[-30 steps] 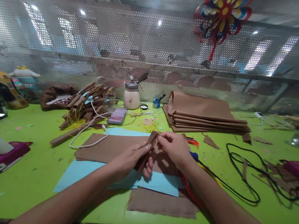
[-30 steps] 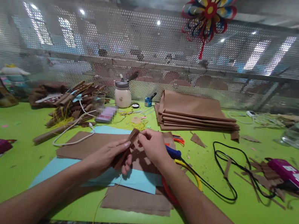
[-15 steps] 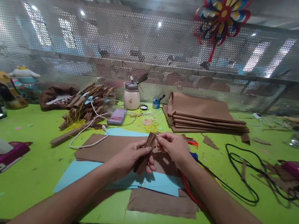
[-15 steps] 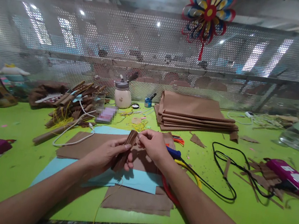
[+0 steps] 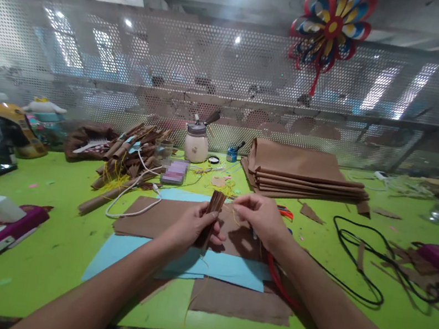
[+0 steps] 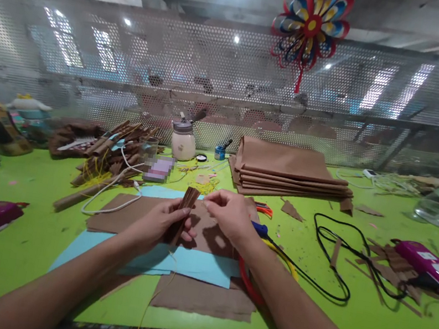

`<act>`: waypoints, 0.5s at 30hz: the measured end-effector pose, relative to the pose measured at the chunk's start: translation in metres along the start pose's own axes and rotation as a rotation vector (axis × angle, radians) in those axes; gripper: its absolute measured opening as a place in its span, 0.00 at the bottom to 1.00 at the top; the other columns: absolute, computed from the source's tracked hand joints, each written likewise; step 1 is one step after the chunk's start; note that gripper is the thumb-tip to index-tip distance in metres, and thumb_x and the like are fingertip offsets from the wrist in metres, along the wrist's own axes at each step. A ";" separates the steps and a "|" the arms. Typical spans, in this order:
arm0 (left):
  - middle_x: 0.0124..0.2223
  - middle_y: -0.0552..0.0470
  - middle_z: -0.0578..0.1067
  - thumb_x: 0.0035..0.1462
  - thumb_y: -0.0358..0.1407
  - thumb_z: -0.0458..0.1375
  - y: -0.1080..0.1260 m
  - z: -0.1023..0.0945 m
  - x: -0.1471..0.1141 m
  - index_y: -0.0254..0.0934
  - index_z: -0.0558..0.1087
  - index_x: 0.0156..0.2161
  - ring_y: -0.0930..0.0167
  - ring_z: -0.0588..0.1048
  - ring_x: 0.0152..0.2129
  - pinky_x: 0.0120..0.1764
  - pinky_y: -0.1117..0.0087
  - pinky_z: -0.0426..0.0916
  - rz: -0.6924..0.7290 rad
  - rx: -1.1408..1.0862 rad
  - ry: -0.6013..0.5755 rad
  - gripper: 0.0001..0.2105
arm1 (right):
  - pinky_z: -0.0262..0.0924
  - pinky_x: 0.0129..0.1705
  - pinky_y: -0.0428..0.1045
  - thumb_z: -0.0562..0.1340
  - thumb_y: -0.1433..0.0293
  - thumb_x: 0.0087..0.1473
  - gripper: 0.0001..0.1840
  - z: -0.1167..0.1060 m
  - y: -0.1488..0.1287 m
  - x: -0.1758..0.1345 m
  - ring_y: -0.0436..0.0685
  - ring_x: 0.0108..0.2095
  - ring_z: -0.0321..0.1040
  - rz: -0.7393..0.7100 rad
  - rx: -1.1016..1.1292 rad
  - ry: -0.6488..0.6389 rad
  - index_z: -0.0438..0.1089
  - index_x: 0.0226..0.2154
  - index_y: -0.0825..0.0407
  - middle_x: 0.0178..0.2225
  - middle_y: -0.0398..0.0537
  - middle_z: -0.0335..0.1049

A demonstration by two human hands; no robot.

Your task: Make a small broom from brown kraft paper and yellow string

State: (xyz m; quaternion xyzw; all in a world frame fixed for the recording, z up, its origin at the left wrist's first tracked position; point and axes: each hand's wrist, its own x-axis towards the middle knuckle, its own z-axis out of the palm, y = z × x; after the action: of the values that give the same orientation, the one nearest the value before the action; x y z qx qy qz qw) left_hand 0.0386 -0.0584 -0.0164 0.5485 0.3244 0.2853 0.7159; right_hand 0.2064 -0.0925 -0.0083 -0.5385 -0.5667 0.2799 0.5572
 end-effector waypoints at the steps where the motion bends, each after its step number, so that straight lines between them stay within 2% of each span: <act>1: 0.23 0.57 0.68 0.55 0.34 0.53 0.000 0.001 0.000 0.36 0.61 0.38 0.71 0.74 0.18 0.24 0.68 0.71 0.000 0.007 0.000 0.07 | 0.52 0.21 0.43 0.64 0.63 0.41 0.10 0.002 -0.002 -0.001 0.47 0.19 0.58 -0.008 -0.032 -0.021 0.70 0.21 0.55 0.18 0.41 0.65; 5: 0.22 0.58 0.68 0.54 0.38 0.55 0.002 0.004 -0.002 0.36 0.62 0.37 0.76 0.70 0.14 0.18 0.76 0.65 0.033 0.062 -0.007 0.08 | 0.56 0.24 0.44 0.61 0.62 0.45 0.12 0.013 0.001 -0.005 0.49 0.21 0.61 0.021 -0.136 -0.082 0.71 0.24 0.55 0.21 0.44 0.68; 9: 0.20 0.56 0.69 0.54 0.39 0.54 0.005 0.007 -0.003 0.35 0.64 0.33 0.79 0.66 0.11 0.14 0.81 0.57 0.045 0.118 -0.024 0.08 | 0.56 0.22 0.44 0.58 0.57 0.49 0.17 0.025 0.010 -0.007 0.48 0.19 0.60 0.026 -0.110 -0.149 0.61 0.21 0.53 0.18 0.41 0.64; 12: 0.21 0.54 0.71 0.53 0.36 0.54 0.008 0.006 -0.003 0.35 0.64 0.34 0.76 0.69 0.14 0.18 0.79 0.63 0.032 0.033 -0.028 0.06 | 0.59 0.22 0.44 0.55 0.60 0.51 0.13 0.030 0.011 -0.009 0.47 0.18 0.62 0.073 0.110 -0.289 0.57 0.24 0.51 0.20 0.40 0.65; 15: 0.25 0.53 0.73 0.52 0.33 0.55 0.010 0.006 -0.003 0.35 0.65 0.38 0.74 0.72 0.17 0.23 0.73 0.69 0.025 -0.038 -0.027 0.07 | 0.57 0.20 0.43 0.58 0.67 0.46 0.08 0.032 0.009 -0.010 0.46 0.17 0.60 0.111 0.107 -0.281 0.56 0.24 0.51 0.19 0.37 0.62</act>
State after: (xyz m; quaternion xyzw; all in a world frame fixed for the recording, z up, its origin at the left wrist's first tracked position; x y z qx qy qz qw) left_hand 0.0409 -0.0620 -0.0047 0.5426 0.3023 0.2926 0.7270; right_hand 0.1775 -0.0905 -0.0270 -0.4939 -0.5929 0.4126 0.4841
